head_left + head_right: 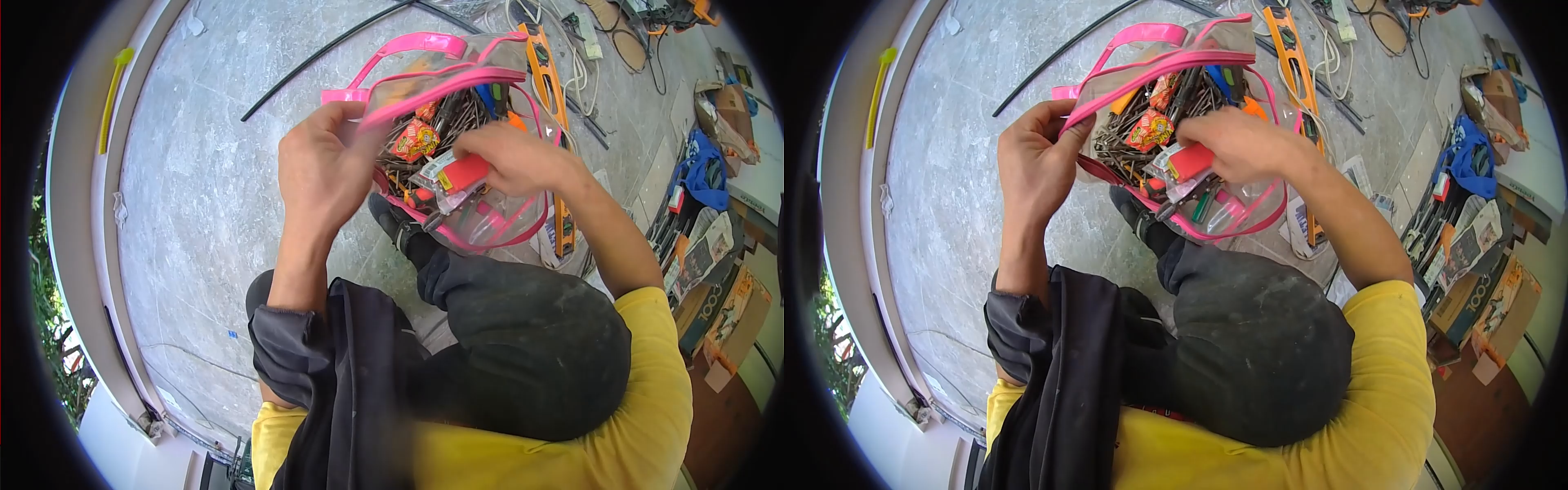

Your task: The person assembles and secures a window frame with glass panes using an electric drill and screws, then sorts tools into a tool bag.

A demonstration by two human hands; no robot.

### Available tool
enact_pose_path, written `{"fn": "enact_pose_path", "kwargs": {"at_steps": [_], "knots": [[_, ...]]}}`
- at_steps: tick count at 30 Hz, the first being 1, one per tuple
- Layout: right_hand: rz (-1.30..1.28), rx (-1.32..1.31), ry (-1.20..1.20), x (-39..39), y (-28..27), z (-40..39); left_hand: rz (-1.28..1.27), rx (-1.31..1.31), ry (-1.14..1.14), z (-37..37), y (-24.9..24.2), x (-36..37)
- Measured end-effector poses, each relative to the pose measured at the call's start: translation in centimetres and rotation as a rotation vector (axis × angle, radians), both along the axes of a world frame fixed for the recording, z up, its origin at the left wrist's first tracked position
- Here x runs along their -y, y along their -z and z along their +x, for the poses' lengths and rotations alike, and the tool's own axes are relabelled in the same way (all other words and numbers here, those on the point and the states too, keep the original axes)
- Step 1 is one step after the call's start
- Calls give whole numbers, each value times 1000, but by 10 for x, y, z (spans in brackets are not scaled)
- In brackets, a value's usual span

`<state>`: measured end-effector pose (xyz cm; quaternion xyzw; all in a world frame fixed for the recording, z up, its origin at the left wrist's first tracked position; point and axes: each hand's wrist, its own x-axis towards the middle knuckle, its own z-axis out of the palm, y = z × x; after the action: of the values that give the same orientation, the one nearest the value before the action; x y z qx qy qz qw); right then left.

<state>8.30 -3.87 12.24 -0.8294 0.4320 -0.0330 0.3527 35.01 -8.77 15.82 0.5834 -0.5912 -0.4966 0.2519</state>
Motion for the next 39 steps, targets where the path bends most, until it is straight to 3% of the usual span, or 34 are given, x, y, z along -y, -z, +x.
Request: {"fn": "enact_pose_path", "kwargs": {"at_steps": [2,4,5,7,9,10,14,16,17,19,25,27,31,33,35,37,39], "knots": [[21,-159,-80,27,-1,11,-61,45,60,-5,-5,-9],[-187,-64,47,53,20,46,-66,81,118,-11,-14,-15],[-148,-128,-24,71,32,59,-61,89,132,-11,-10,-14],[-105,-184,-91,84,62,68,-111,36,14,-5,2,-12],[-285,-335,23,77,79,76,-36,-71,-27,-5,-4,-5],[-140,-408,48,77,83,69,-51,-63,-53,-3,0,0],[-132,-471,-6,65,76,53,-15,-45,-94,8,4,14],[-413,-316,9,51,94,37,19,-32,-101,12,5,18],[-410,-320,-1,47,86,34,27,-50,-97,14,6,19],[-101,-341,43,32,59,32,33,-76,-95,16,10,21],[-178,-249,88,-7,41,26,13,-71,-87,21,18,19],[-298,-409,126,-15,37,33,-41,-99,-94,21,23,17],[-188,-588,54,7,25,50,-27,-91,-41,18,19,9],[-161,-367,42,31,38,68,-59,-35,7,15,17,6],[51,2,84,51,74,91,-33,-19,27,12,8,5],[-59,127,66,49,124,108,-7,1,41,12,6,6],[-161,257,52,44,118,116,-7,-67,-42,17,16,9]]}}
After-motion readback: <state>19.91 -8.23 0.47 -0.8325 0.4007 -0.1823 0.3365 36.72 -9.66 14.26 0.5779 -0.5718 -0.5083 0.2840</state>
